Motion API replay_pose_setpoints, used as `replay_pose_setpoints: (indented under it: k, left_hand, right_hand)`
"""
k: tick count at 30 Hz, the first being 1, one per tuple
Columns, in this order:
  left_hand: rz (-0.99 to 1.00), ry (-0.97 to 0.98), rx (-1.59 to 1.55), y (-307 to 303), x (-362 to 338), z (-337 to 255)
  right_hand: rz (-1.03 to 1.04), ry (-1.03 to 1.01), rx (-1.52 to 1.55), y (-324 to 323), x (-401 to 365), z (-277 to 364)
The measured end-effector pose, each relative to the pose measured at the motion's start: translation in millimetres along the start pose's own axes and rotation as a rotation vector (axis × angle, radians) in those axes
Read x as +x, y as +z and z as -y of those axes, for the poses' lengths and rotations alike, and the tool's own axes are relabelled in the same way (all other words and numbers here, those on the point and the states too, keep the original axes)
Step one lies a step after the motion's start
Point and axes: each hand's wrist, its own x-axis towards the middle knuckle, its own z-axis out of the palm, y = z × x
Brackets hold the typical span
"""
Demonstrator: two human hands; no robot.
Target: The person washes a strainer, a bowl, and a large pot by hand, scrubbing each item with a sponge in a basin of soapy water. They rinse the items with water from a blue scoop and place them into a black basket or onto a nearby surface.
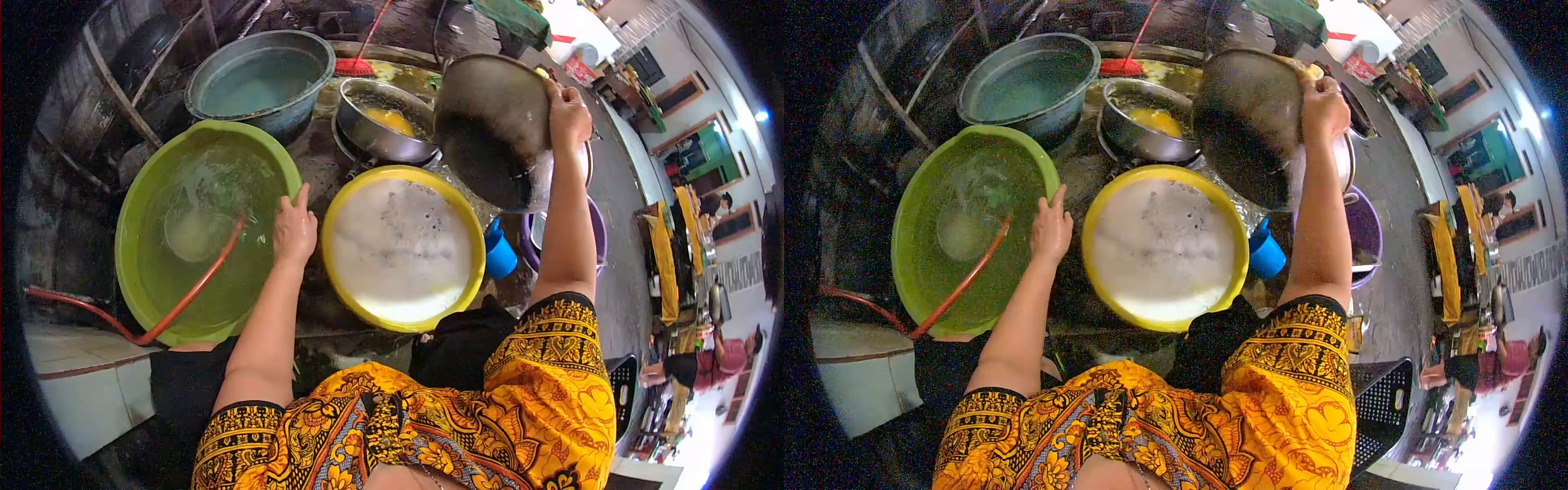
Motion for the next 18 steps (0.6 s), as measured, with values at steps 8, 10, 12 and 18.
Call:
replay_pose_setpoints:
  k: [8, 10, 12, 18]
  left_hand:
    - [0.007, 0.011, -0.017, 2.6, -0.4, 1.3]
    - [0.029, 0.006, -0.012, 1.2, -1.8, 0.4]
    - [0.052, -0.033, -0.001, -2.3, -1.2, -3.4]
    - [-0.057, 0.023, 0.009, 6.9, -0.8, 2.4]
  right_hand:
    - [-0.105, -0.38, 0.14, -49.4, -99.4, -36.0]
    - [-0.163, -0.471, 0.153, -49.9, -122.5, -57.3]
    - [-0.125, -0.534, 0.17, -62.5, -142.2, -67.5]
    - [0.126, -0.813, 0.132, -88.0, -203.0, -108.9]
